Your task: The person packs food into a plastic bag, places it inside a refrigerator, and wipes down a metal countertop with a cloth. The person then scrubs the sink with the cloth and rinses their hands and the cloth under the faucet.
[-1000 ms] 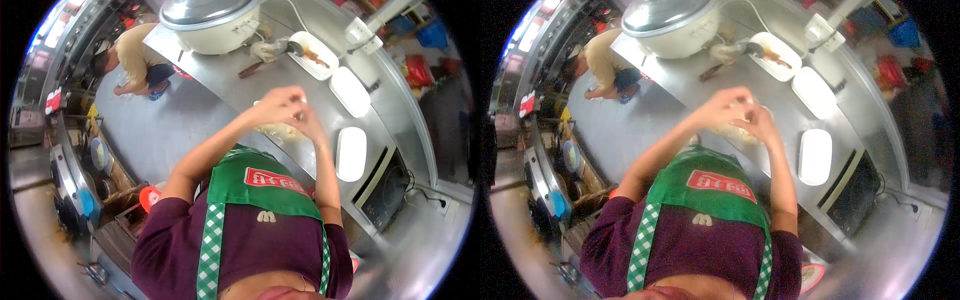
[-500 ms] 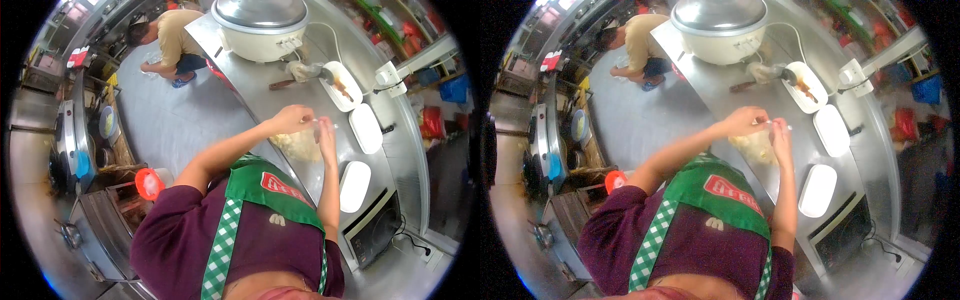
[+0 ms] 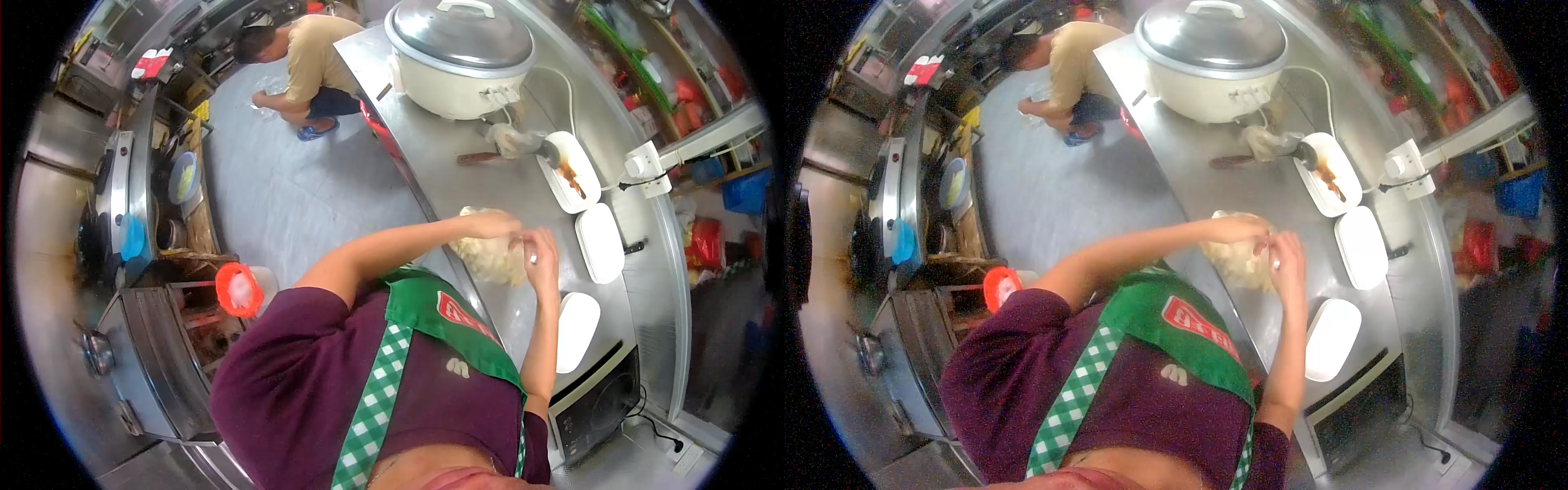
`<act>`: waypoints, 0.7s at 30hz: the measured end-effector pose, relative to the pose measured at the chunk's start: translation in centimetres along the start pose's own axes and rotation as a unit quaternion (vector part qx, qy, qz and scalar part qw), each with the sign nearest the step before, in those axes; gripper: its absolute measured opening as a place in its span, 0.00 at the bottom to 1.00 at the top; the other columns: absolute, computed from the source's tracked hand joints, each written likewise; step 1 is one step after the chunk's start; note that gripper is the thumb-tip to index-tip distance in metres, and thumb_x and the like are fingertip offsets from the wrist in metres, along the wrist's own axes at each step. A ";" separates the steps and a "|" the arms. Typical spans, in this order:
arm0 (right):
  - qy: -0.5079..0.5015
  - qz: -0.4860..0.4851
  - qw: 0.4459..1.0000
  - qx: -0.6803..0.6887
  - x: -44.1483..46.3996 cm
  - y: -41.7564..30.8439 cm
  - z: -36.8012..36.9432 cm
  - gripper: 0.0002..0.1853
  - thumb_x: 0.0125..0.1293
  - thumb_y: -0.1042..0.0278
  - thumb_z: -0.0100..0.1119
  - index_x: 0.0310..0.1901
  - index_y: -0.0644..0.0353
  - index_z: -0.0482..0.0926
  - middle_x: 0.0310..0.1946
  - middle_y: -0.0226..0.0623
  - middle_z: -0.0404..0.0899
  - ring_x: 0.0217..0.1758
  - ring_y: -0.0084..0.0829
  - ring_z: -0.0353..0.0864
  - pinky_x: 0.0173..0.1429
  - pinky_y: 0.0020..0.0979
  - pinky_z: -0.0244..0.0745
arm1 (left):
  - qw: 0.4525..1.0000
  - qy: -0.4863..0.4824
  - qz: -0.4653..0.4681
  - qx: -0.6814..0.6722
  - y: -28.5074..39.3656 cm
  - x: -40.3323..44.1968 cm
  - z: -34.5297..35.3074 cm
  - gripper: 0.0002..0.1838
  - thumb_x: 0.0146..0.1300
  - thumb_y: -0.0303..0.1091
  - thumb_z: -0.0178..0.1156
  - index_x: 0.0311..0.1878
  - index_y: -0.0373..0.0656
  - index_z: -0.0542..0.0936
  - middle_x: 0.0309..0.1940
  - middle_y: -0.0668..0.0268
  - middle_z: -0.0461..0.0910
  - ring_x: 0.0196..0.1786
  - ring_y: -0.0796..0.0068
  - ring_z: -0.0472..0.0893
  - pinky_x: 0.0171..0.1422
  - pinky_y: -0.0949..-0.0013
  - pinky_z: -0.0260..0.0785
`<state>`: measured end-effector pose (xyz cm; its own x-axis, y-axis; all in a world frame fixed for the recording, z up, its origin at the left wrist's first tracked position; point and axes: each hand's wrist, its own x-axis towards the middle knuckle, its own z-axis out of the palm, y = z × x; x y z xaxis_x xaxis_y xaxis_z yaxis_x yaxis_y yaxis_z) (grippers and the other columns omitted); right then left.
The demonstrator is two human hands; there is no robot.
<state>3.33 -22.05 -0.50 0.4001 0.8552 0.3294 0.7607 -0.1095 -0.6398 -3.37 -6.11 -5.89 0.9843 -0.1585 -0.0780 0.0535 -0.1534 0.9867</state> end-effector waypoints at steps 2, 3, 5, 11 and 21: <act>0.049 -0.053 0.994 -0.080 0.2 -0.3 0.9 0.03 0.51 0.81 0.51 0.27 0.63 0.70 0.24 0.40 0.70 0.33 0.40 0.70 0.40 0.33 0.64 | 0.988 0.008 0.010 -0.156 0.6 0.1 0.2 0.20 0.58 0.47 0.45 0.35 0.39 0.77 0.29 0.61 0.76 0.36 0.66 0.74 0.52 0.65 0.62; 0.053 -0.051 0.993 -0.090 0.1 -0.4 0.9 0.03 0.51 0.81 0.52 0.27 0.62 0.70 0.25 0.40 0.70 0.33 0.41 0.70 0.40 0.34 0.64 | 0.988 0.032 -0.036 -0.149 1.2 0.2 0.4 0.20 0.58 0.47 0.45 0.36 0.38 0.77 0.29 0.62 0.76 0.34 0.68 0.74 0.50 0.66 0.63; 0.060 -0.050 0.991 -0.110 0.0 -0.4 0.9 0.04 0.50 0.81 0.53 0.28 0.62 0.70 0.26 0.40 0.71 0.34 0.42 0.69 0.40 0.36 0.64 | 0.979 0.083 -0.127 -0.139 2.5 0.4 0.7 0.21 0.59 0.46 0.46 0.37 0.36 0.78 0.28 0.64 0.77 0.32 0.72 0.74 0.47 0.68 0.64; 0.146 -0.033 0.980 -0.131 -1.0 0.9 1.7 0.06 0.52 0.77 0.56 0.30 0.64 0.69 0.28 0.42 0.69 0.33 0.43 0.68 0.40 0.36 0.64 | 0.953 0.136 -0.093 -0.254 0.3 1.8 1.4 0.14 0.55 0.39 0.53 0.36 0.39 0.79 0.27 0.68 0.75 0.31 0.79 0.72 0.38 0.74 0.64; 0.263 0.176 0.942 0.111 -3.7 2.1 3.9 0.05 0.58 0.76 0.53 0.35 0.64 0.69 0.27 0.32 0.68 0.29 0.23 0.65 0.35 0.22 0.63 | 0.833 0.133 -0.114 -0.524 0.2 2.7 0.3 0.07 0.52 0.33 0.53 0.27 0.38 0.74 0.25 0.67 0.73 0.30 0.80 0.72 0.36 0.78 0.64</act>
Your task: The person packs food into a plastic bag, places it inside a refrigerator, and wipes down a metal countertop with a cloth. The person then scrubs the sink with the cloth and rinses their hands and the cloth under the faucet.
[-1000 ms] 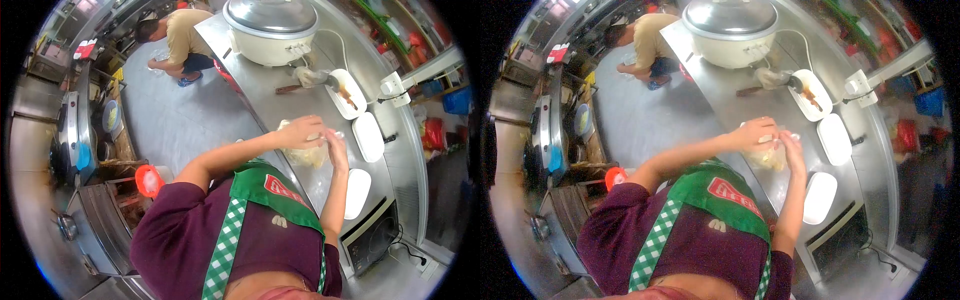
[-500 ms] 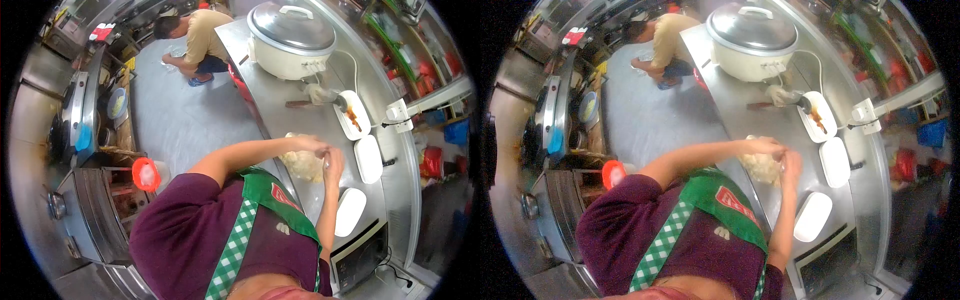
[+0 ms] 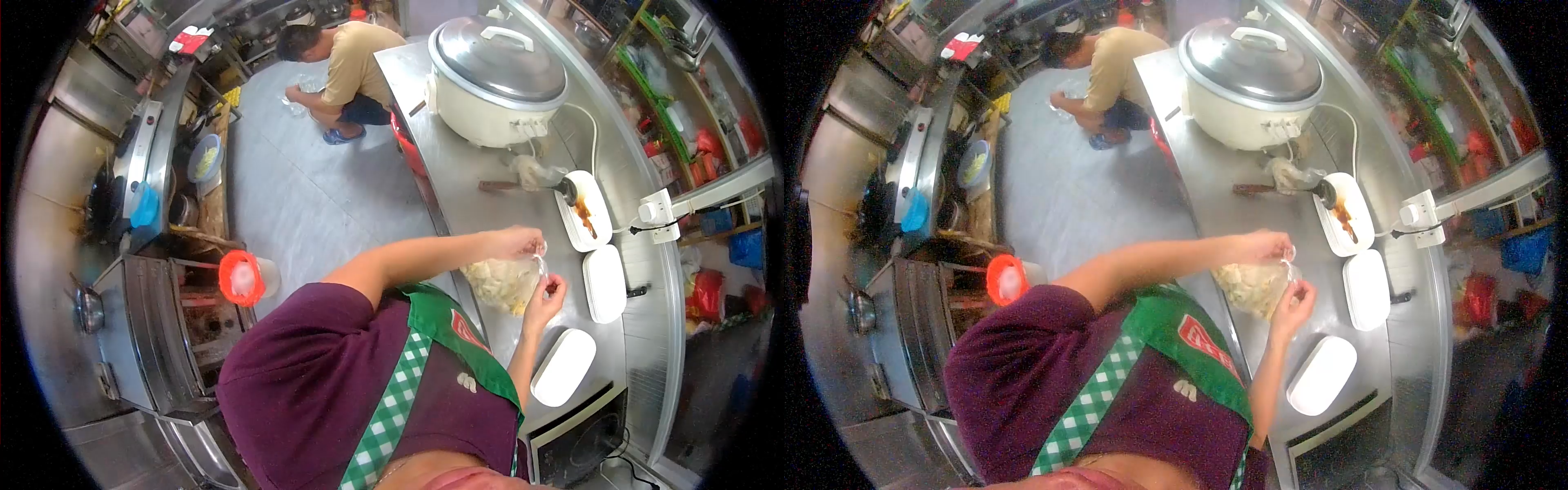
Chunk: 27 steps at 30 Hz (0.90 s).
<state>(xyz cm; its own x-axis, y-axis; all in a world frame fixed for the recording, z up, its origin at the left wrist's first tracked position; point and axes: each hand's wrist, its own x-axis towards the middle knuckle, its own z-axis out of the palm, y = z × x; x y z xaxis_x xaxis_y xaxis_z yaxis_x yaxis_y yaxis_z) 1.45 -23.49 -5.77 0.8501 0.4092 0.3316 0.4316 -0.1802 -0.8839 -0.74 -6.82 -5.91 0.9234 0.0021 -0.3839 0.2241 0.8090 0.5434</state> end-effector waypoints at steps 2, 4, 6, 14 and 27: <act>0.022 0.047 0.995 0.085 0.0 0.8 0.6 0.07 0.58 0.76 0.52 0.39 0.63 0.69 0.27 0.32 0.68 0.28 0.21 0.65 0.34 0.22 0.63 | 0.999 0.031 -0.012 0.029 1.3 -2.3 1.8 0.06 0.52 0.32 0.53 0.28 0.39 0.73 0.26 0.67 0.73 0.31 0.79 0.72 0.36 0.78 0.65; -0.012 0.191 0.935 0.297 0.8 -0.7 0.0 0.10 0.58 0.77 0.52 0.43 0.62 0.68 0.26 0.31 0.68 0.27 0.20 0.65 0.31 0.21 0.62 | 0.998 0.014 0.009 0.052 1.3 -1.6 1.0 0.05 0.52 0.31 0.53 0.28 0.39 0.73 0.25 0.67 0.73 0.31 0.79 0.72 0.37 0.78 0.65; -0.053 0.277 0.856 0.433 1.2 -0.6 -0.5 0.13 0.58 0.77 0.52 0.45 0.61 0.67 0.25 0.29 0.67 0.25 0.19 0.64 0.28 0.20 0.61 | 0.997 0.010 0.020 0.078 1.7 -1.6 0.8 0.05 0.52 0.31 0.53 0.28 0.40 0.73 0.25 0.67 0.73 0.31 0.79 0.72 0.37 0.78 0.65; -0.063 0.346 0.844 0.405 -0.5 4.4 -4.0 0.12 0.57 0.74 0.53 0.44 0.58 0.68 0.21 0.25 0.64 0.20 0.17 0.62 0.23 0.18 0.58 | 0.998 0.061 -0.001 -0.034 1.1 3.0 -6.0 0.08 0.54 0.36 0.52 0.21 0.46 0.70 0.23 0.70 0.72 0.30 0.75 0.73 0.37 0.72 0.64; -0.103 0.341 0.916 0.186 -4.7 6.8 -4.0 0.05 0.55 0.69 0.57 0.31 0.59 0.74 0.18 0.23 0.68 0.17 0.14 0.63 0.20 0.17 0.59 | 0.991 0.118 0.024 -0.060 0.6 2.7 -8.1 0.07 0.53 0.35 0.53 0.22 0.47 0.70 0.20 0.69 0.70 0.29 0.73 0.73 0.36 0.68 0.66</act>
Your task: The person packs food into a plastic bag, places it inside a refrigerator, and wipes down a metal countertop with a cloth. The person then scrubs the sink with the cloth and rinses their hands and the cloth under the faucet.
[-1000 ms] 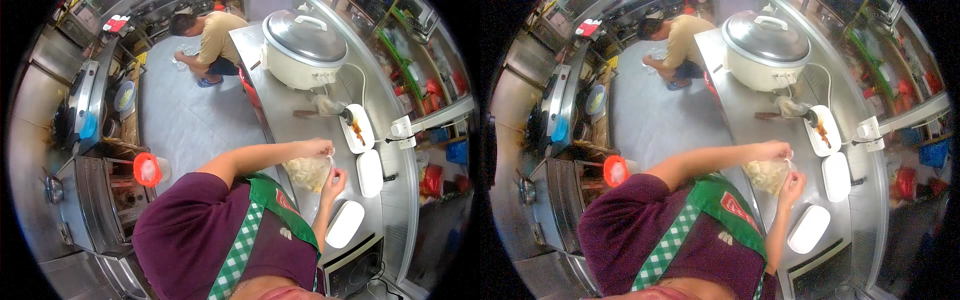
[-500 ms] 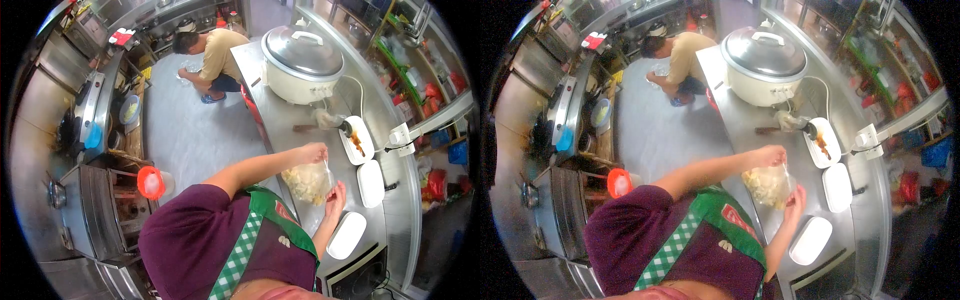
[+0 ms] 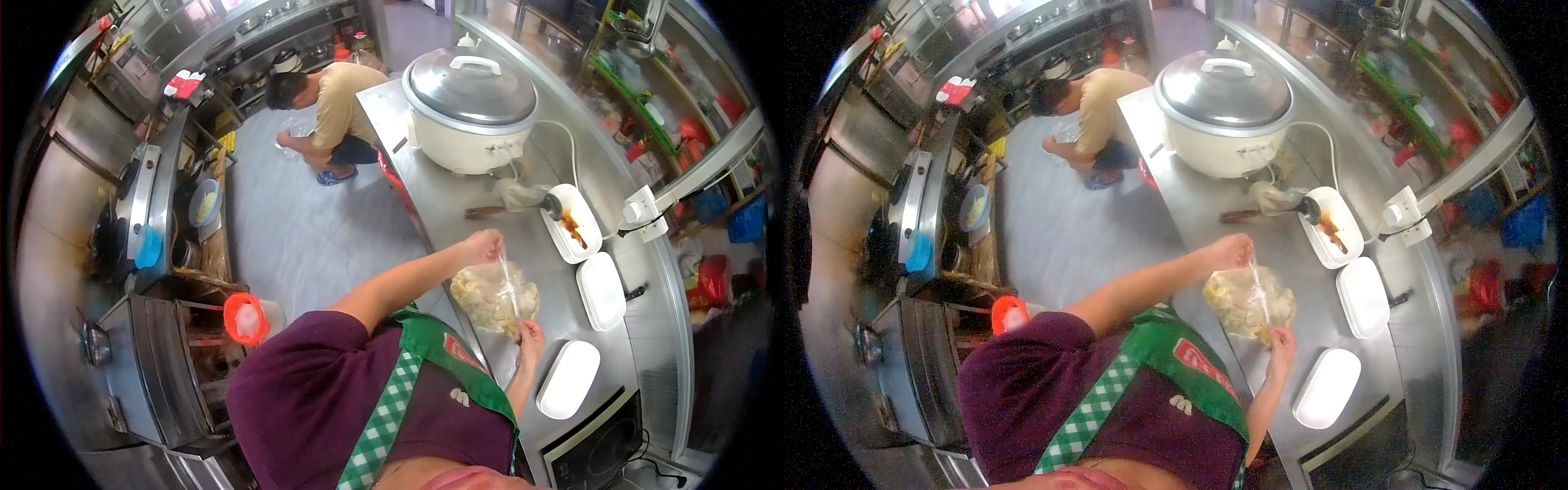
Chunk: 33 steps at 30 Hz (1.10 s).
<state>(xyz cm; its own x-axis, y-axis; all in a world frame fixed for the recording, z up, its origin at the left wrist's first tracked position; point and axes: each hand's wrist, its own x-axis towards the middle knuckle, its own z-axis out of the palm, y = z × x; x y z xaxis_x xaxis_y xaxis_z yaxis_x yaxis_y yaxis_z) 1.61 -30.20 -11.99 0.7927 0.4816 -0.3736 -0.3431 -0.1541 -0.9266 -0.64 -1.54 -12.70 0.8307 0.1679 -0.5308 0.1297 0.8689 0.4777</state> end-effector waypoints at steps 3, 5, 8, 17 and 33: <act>-0.017 0.010 1.000 -0.014 0.2 -0.1 -0.1 0.05 0.55 0.69 0.57 0.30 0.58 0.74 0.18 0.23 0.69 0.17 0.14 0.63 0.20 0.18 0.60 | 1.000 -0.010 -0.002 -0.011 0.0 -0.2 0.2 0.06 0.53 0.35 0.53 0.23 0.47 0.70 0.20 0.70 0.70 0.29 0.72 0.73 0.36 0.68 0.66; -0.023 0.019 0.999 -0.031 0.4 -0.1 0.0 0.04 0.55 0.68 0.57 0.29 0.58 0.74 0.18 0.23 0.68 0.17 0.15 0.63 0.20 0.18 0.60 | 1.000 -0.007 0.005 -0.011 0.2 -1.0 0.8 0.06 0.53 0.35 0.53 0.23 0.47 0.70 0.20 0.70 0.70 0.29 0.73 0.73 0.35 0.69 0.66; -0.032 0.044 0.998 -0.012 0.6 -0.4 0.3 0.04 0.56 0.68 0.56 0.28 0.57 0.73 0.17 0.23 0.67 0.16 0.16 0.63 0.21 0.19 0.61 | 0.999 -0.029 0.008 -0.019 0.2 -0.6 0.4 0.07 0.52 0.36 0.53 0.23 0.47 0.69 0.20 0.70 0.70 0.29 0.73 0.72 0.35 0.68 0.66; -0.050 0.046 0.973 0.218 0.7 0.8 -0.6 0.05 0.57 0.67 0.53 0.27 0.57 0.70 0.17 0.27 0.65 0.19 0.24 0.65 0.27 0.29 0.66 | 0.999 0.022 0.013 -0.041 0.3 -1.1 0.0 0.06 0.52 0.32 0.50 0.21 0.47 0.68 0.17 0.69 0.68 0.25 0.72 0.70 0.34 0.67 0.65; -0.020 -0.078 0.973 0.215 -0.6 -6.4 2.2 0.06 0.58 0.67 0.50 0.28 0.59 0.72 0.25 0.34 0.73 0.33 0.25 0.72 0.43 0.29 0.64 | 0.820 -0.152 0.284 0.474 -0.7 -6.5 8.0 0.10 0.54 0.36 0.50 0.28 0.39 0.74 0.22 0.64 0.75 0.25 0.68 0.73 0.31 0.69 0.66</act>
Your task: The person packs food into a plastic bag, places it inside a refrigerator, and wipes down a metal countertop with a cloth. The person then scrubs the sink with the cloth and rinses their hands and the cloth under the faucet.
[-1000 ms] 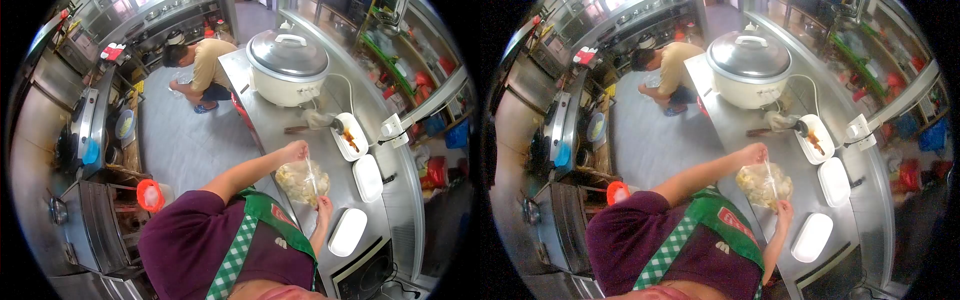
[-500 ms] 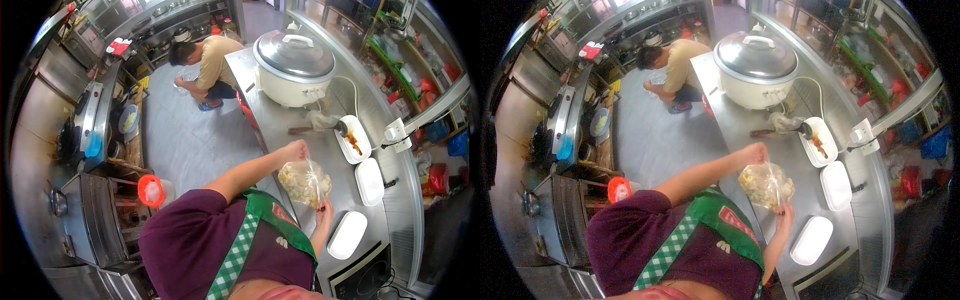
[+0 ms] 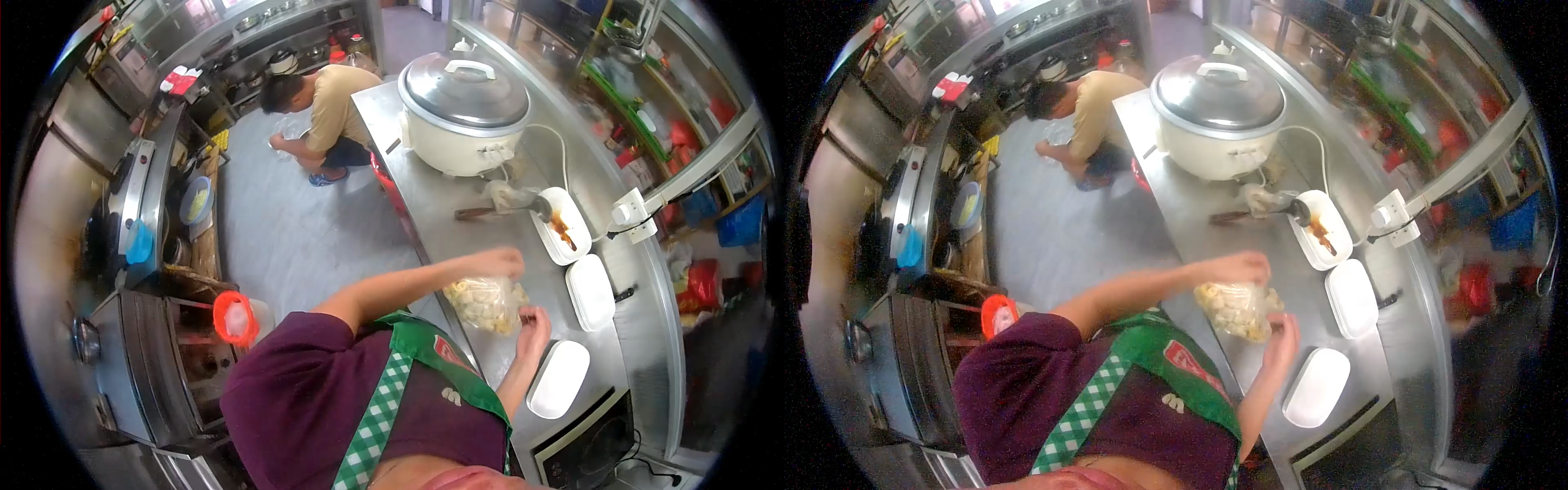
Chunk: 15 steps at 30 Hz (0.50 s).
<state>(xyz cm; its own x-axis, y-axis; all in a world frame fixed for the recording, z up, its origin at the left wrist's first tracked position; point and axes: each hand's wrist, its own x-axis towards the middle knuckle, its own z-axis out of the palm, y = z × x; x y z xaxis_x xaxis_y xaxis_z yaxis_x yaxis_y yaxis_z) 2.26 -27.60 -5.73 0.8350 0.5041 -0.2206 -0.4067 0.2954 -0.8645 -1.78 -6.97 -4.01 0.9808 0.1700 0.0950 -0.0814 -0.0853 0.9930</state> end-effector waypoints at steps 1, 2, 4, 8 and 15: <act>-0.013 -0.002 0.998 -0.067 0.3 -0.8 1.8 0.06 0.58 0.67 0.50 0.30 0.60 0.73 0.27 0.34 0.74 0.34 0.25 0.72 0.44 0.28 0.64 | 0.999 -0.021 0.037 0.025 1.2 -0.7 1.4 0.11 0.54 0.36 0.50 0.30 0.38 0.74 0.24 0.61 0.76 0.26 0.64 0.74 0.33 0.66 0.66; -0.027 -0.007 0.991 -0.134 0.5 -1.1 3.1 0.07 0.59 0.67 0.49 0.32 0.61 0.74 0.28 0.34 0.74 0.35 0.24 0.72 0.44 0.27 0.64 | 0.996 -0.028 0.002 0.082 2.7 -1.3 2.1 0.10 0.54 0.36 0.50 0.32 0.38 0.74 0.28 0.59 0.75 0.30 0.63 0.74 0.36 0.65 0.66; 0.036 -0.002 0.997 -0.072 0.6 -0.8 4.9 0.09 0.59 0.67 0.48 0.36 0.63 0.74 0.29 0.33 0.75 0.35 0.23 0.72 0.43 0.25 0.64 | 0.978 -0.039 -0.069 0.193 5.2 -2.5 2.6 0.11 0.53 0.34 0.50 0.37 0.38 0.73 0.36 0.55 0.74 0.39 0.61 0.73 0.44 0.64 0.64; -0.004 -0.037 0.996 -0.078 1.4 0.4 5.4 0.09 0.60 0.67 0.48 0.37 0.63 0.74 0.30 0.31 0.75 0.33 0.21 0.72 0.39 0.22 0.64 | 0.959 -0.051 0.049 0.273 5.8 -4.6 2.1 0.12 0.54 0.34 0.49 0.40 0.39 0.74 0.36 0.54 0.74 0.39 0.57 0.73 0.43 0.63 0.65; -0.049 -0.019 0.987 -0.155 -0.1 -1.9 10.5 0.05 0.58 0.71 0.50 0.30 0.63 0.72 0.21 0.27 0.68 0.23 0.17 0.64 0.30 0.18 0.58 | 0.982 0.012 0.058 0.179 9.1 -9.5 -2.6 0.12 0.56 0.32 0.49 0.42 0.41 0.74 0.36 0.57 0.74 0.40 0.58 0.74 0.43 0.63 0.66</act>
<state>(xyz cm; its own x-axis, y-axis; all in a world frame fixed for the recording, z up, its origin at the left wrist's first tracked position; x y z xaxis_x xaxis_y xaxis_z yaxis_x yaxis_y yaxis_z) -0.95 -19.67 0.71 0.8019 0.5774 -0.1535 -0.2303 0.0616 -0.9712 -12.31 -6.86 4.33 0.9639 0.1614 0.2117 -0.1204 -0.4448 0.8875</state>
